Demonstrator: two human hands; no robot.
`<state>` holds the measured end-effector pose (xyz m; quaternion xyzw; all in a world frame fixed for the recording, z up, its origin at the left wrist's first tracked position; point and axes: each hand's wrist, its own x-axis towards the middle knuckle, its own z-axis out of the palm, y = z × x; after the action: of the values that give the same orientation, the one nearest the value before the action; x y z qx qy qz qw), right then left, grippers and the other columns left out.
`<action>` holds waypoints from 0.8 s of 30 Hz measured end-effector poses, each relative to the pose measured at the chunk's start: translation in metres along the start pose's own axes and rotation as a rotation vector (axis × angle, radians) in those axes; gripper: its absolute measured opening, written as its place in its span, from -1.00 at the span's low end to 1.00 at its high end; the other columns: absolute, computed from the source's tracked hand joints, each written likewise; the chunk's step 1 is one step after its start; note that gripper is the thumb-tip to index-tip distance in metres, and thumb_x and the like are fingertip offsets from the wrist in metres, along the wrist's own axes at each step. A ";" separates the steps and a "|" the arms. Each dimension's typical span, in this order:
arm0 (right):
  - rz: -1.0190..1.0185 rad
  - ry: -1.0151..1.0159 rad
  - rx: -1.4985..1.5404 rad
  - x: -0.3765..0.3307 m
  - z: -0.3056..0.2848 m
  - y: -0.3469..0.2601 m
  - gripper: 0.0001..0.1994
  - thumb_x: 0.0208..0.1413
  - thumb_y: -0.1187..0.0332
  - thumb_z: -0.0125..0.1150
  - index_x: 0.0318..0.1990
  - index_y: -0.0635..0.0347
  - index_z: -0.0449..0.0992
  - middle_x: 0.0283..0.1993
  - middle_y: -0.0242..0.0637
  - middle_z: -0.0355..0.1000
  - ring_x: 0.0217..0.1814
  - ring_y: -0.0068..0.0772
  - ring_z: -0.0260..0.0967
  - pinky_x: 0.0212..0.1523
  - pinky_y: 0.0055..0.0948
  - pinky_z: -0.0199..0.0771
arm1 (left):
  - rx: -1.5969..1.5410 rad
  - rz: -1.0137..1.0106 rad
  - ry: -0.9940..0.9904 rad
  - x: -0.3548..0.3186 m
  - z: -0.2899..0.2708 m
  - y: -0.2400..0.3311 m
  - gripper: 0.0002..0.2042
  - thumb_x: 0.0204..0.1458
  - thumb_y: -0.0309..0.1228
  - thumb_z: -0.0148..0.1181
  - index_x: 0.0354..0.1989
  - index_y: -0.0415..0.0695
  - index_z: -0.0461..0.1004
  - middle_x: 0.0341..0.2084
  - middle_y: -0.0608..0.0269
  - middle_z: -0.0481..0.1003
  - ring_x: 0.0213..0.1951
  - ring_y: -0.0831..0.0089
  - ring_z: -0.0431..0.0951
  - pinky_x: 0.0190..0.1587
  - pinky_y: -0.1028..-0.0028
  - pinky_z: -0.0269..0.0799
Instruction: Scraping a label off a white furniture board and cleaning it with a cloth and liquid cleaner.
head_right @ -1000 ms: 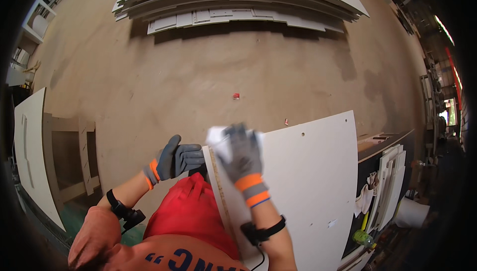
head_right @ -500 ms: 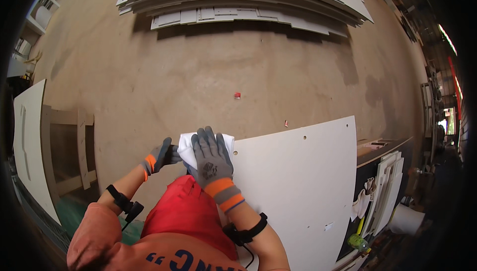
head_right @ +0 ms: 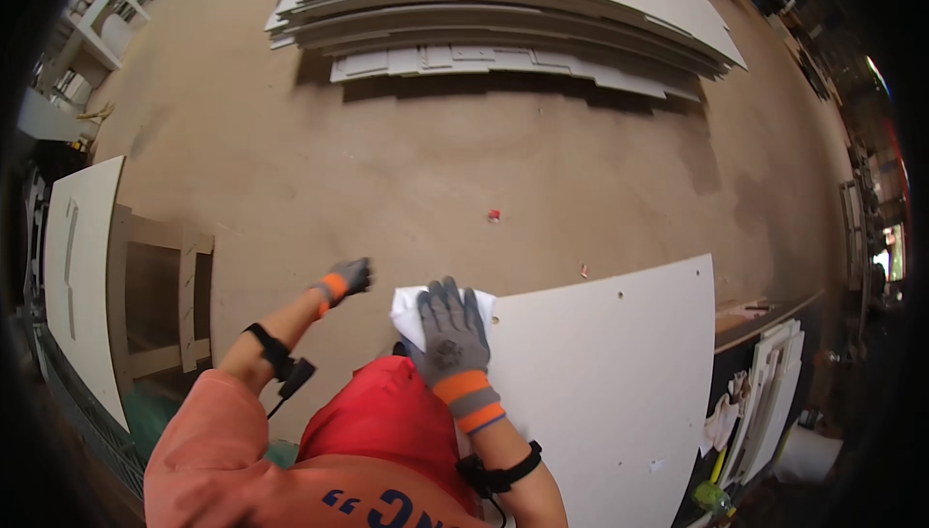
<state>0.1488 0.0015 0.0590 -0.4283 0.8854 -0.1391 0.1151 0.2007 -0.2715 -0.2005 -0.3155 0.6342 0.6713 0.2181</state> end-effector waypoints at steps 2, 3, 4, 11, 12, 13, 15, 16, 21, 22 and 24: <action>-0.016 0.020 0.034 -0.004 0.001 -0.003 -0.35 0.00 0.10 0.17 0.22 0.24 0.25 0.35 -0.10 0.12 0.48 -0.11 -0.13 0.46 -0.05 -0.27 | -0.118 -0.006 -0.031 0.005 0.048 0.075 -0.71 0.22 -0.15 -0.09 -0.26 -0.10 0.45 -0.38 0.28 0.48 -0.36 0.42 0.50 -0.24 0.39 0.47; -0.015 -0.015 0.003 -0.015 -0.005 -0.008 -0.36 -0.01 0.09 0.19 0.20 0.25 0.29 0.34 -0.08 0.14 0.47 -0.10 -0.11 0.45 -0.01 -0.28 | 0.002 0.090 -0.104 0.003 0.073 0.110 -0.64 0.19 -0.08 -0.07 -0.14 -0.12 0.48 -0.30 0.22 0.52 -0.28 0.40 0.53 -0.17 0.40 0.47; 0.007 0.007 -0.032 -0.033 -0.004 -0.005 -0.38 -0.04 0.08 0.21 0.17 0.23 0.33 0.31 -0.07 0.17 0.46 -0.08 -0.07 0.44 0.03 -0.27 | 0.077 0.178 -0.199 -0.018 0.110 0.162 -0.56 0.16 -0.01 -0.05 -0.09 -0.13 0.50 -0.25 0.21 0.53 -0.27 0.40 0.55 -0.14 0.39 0.47; 0.137 -0.098 -0.123 -0.137 0.016 -0.036 -0.31 -0.16 0.12 0.24 0.20 0.19 0.32 0.32 -0.18 0.19 0.46 -0.04 -0.08 0.43 0.18 -0.32 | 0.612 0.621 -0.378 -0.070 0.228 0.247 -0.54 0.17 0.00 -0.17 0.01 -0.12 0.34 -0.05 -0.11 0.45 -0.02 -0.08 0.43 0.05 0.13 0.29; 0.180 -0.080 -0.126 -0.143 0.020 -0.039 -0.31 -0.16 0.12 0.24 0.20 0.19 0.32 0.32 -0.18 0.19 0.46 -0.04 -0.08 0.43 0.18 -0.32 | 0.621 0.582 -0.387 -0.082 0.239 0.249 -0.51 0.17 0.00 -0.17 0.08 -0.13 0.31 0.00 -0.14 0.41 0.04 -0.08 0.40 0.11 0.15 0.26; 0.191 -0.027 -0.144 -0.151 0.026 -0.044 -0.31 -0.17 0.09 0.26 0.18 0.19 0.34 0.31 -0.18 0.20 0.46 -0.06 -0.07 0.43 0.17 -0.32 | 0.633 0.541 -0.403 -0.096 0.251 0.246 -0.48 0.17 0.00 -0.17 0.15 -0.14 0.27 0.05 -0.17 0.38 0.11 -0.08 0.36 0.16 0.17 0.23; 0.234 0.026 -0.096 -0.161 0.031 -0.064 -0.33 -0.13 0.06 0.25 0.16 0.18 0.36 0.32 -0.19 0.21 0.46 -0.09 -0.04 0.43 0.16 -0.31 | 0.708 0.731 -0.244 -0.076 0.253 0.208 -0.36 0.17 -0.02 -0.15 0.29 -0.26 0.10 0.26 -0.17 0.15 0.29 -0.04 0.15 0.34 0.23 0.02; 0.257 0.034 -0.092 -0.164 0.034 -0.071 -0.34 -0.10 0.05 0.24 0.17 0.17 0.35 0.33 -0.19 0.20 0.46 -0.09 -0.04 0.43 0.15 -0.29 | 0.742 0.853 -0.104 -0.077 0.248 0.197 -0.40 0.15 -0.06 -0.09 0.25 -0.27 0.16 0.22 -0.22 0.18 0.25 -0.11 0.19 0.30 0.16 0.07; 0.542 0.036 0.017 -0.235 0.039 -0.113 -0.46 0.05 0.23 -0.01 0.24 0.11 0.28 0.37 -0.29 0.14 0.50 -0.24 -0.15 0.45 0.06 -0.40 | 1.162 1.576 0.290 -0.096 0.241 0.221 -0.58 -0.01 -0.31 0.13 0.00 -0.30 0.38 0.02 -0.35 0.31 0.05 -0.22 0.33 0.13 0.09 0.26; 0.637 0.043 -0.073 -0.265 0.052 -0.121 -0.43 0.00 0.21 0.06 0.23 0.09 0.29 0.36 -0.29 0.15 0.50 -0.24 -0.13 0.45 0.07 -0.39 | 1.006 1.523 0.212 -0.119 0.264 0.222 -0.56 0.01 -0.30 0.13 0.04 -0.29 0.35 0.04 -0.33 0.30 0.07 -0.20 0.32 0.12 0.09 0.26; 0.814 0.082 -0.058 -0.330 0.070 -0.143 -0.35 -0.15 0.16 0.24 0.20 0.07 0.33 0.34 -0.30 0.18 0.48 -0.22 -0.08 0.44 0.11 -0.36 | 0.904 1.476 0.036 -0.162 0.304 0.211 -0.52 0.05 -0.29 0.15 0.11 -0.27 0.31 0.08 -0.31 0.28 0.08 -0.17 0.32 0.11 0.11 0.27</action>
<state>0.4757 0.1672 0.0709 -0.0400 0.9900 -0.0742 0.1131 0.1242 0.0250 0.0630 0.2834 0.8863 0.3194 -0.1792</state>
